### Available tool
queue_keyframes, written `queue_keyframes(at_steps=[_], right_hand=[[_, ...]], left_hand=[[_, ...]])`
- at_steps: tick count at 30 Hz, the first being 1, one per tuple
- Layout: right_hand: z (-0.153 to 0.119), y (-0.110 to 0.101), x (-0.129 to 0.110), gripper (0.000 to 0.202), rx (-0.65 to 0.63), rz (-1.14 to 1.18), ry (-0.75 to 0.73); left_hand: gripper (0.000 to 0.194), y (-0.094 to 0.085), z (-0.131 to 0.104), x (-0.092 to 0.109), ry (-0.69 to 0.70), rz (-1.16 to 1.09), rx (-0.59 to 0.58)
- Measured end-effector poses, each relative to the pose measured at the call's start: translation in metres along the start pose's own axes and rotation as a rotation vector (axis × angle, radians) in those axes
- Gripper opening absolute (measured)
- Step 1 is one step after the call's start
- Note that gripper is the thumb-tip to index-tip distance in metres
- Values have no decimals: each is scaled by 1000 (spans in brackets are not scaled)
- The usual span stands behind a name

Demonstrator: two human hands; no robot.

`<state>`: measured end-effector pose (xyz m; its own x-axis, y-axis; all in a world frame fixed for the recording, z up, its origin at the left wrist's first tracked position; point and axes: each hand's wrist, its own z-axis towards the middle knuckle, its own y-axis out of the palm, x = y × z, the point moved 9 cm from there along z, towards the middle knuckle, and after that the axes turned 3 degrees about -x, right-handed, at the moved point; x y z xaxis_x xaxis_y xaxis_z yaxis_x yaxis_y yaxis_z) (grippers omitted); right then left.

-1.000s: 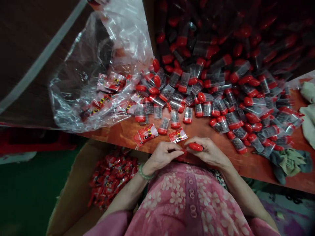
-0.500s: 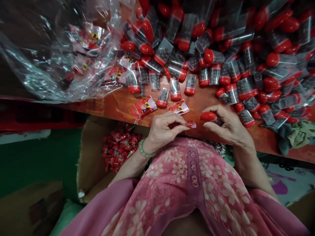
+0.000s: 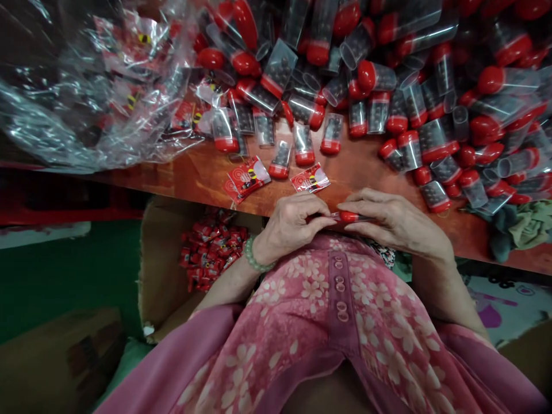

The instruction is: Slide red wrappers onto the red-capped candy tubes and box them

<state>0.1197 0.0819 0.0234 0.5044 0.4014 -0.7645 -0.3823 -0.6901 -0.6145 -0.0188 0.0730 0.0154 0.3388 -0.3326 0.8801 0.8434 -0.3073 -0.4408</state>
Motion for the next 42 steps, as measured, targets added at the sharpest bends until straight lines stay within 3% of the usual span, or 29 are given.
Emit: queue_keyframes(at_steps=[9, 15, 24, 29, 35, 42], right_hand=[[9, 22, 9, 17, -207, -89, 73], [18, 22, 15, 15, -186, -119, 139], [28, 20, 13, 19, -169, -118, 108], [33, 25, 15, 15, -213, -174, 177], [30, 6, 23, 38, -104, 54, 185], [7, -5, 30, 25, 41, 201, 172]], left_hand=[[18, 18, 0, -5, -17, 59, -138], [23, 23, 0, -13, -100, 71, -221], [25, 29, 4, -18, -98, 180, -352], [26, 30, 9, -22, -112, 163, -375], [28, 28, 16, -26, -163, 34, -425], [27, 29, 18, -31, -202, -18, -524]])
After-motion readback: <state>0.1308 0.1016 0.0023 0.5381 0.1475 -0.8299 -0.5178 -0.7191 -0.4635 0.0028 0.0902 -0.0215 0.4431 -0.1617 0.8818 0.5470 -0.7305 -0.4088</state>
